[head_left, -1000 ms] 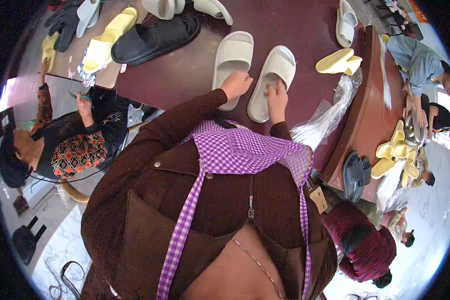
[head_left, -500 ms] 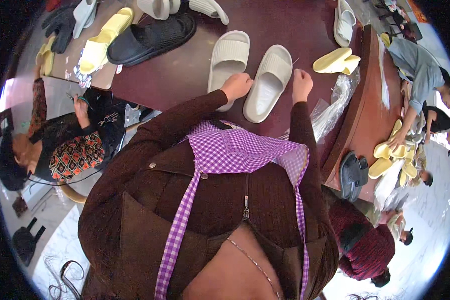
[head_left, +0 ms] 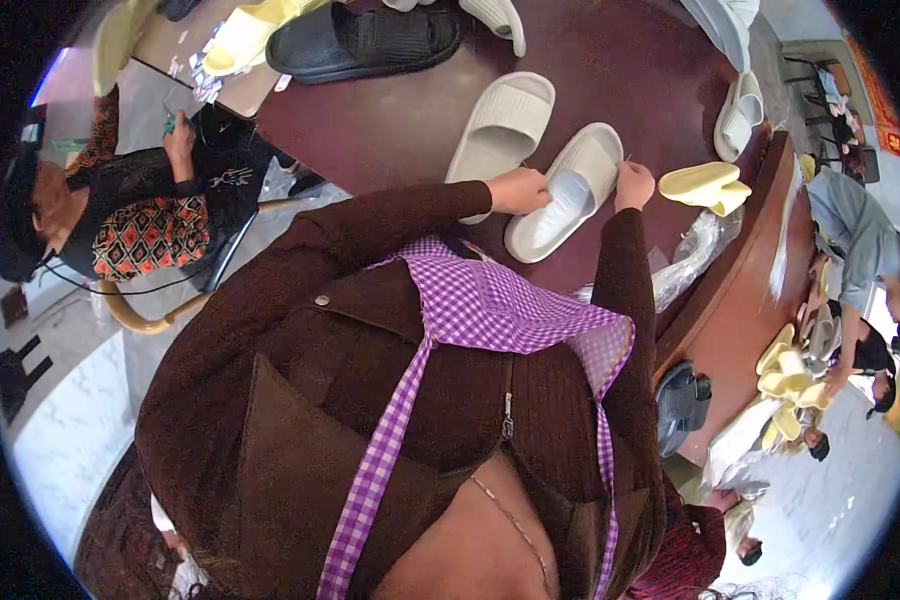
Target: The person pairs and fastens slippers together by threading plastic fasteners through them by hand.
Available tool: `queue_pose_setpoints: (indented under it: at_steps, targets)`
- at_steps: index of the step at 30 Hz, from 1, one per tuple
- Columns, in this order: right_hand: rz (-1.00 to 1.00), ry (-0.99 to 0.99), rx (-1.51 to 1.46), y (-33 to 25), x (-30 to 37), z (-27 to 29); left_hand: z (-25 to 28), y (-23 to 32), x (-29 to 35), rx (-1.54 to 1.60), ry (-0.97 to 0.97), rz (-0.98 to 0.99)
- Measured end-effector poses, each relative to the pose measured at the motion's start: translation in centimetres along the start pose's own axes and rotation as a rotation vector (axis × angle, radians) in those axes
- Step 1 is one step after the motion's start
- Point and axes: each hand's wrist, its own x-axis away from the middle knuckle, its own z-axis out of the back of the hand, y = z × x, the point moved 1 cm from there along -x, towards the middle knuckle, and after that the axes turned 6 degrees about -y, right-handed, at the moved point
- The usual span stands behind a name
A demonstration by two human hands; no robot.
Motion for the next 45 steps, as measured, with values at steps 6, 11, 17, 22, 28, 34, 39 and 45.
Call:
queue_pose_setpoints:
  at_steps: [6, 11, 17, 22, 28, 34, 39, 45]
  targets:
    - [0.046, 0.063, -0.035, 0.1, 0.5, 0.2, 0.1, 0.9, 0.3, 0.153, -0.210, 0.038]
    - [0.047, 0.100, -0.088, -1.4, 1.5, 0.6, 0.2, 0.4, 1.6, 0.394, -0.084, 0.006]
    - [0.085, 0.091, -0.122, -2.6, 2.0, 1.1, 2.2, -0.8, 2.4, 0.784, -0.323, 0.197]
    - [0.129, 0.046, -0.040, -1.9, 2.1, 0.5, 3.7, -1.3, 3.1, 0.797, -0.379, 0.183]
    - [0.186, 0.021, 0.007, -2.3, 2.7, 0.2, 4.2, -0.8, 4.6, 0.993, -0.494, 0.302]
    - [0.137, -0.021, -0.044, -3.2, 3.4, 0.3, 3.2, -1.3, 4.8, 0.156, 0.033, 0.036]
    - [0.147, -0.036, -0.134, -4.1, 3.2, 0.4, 4.1, -2.5, 3.4, -0.248, 0.277, 0.012]
    - [0.270, -0.089, -0.288, -8.8, 1.8, -0.2, 4.3, -3.9, 0.7, -0.313, 0.219, 0.013]
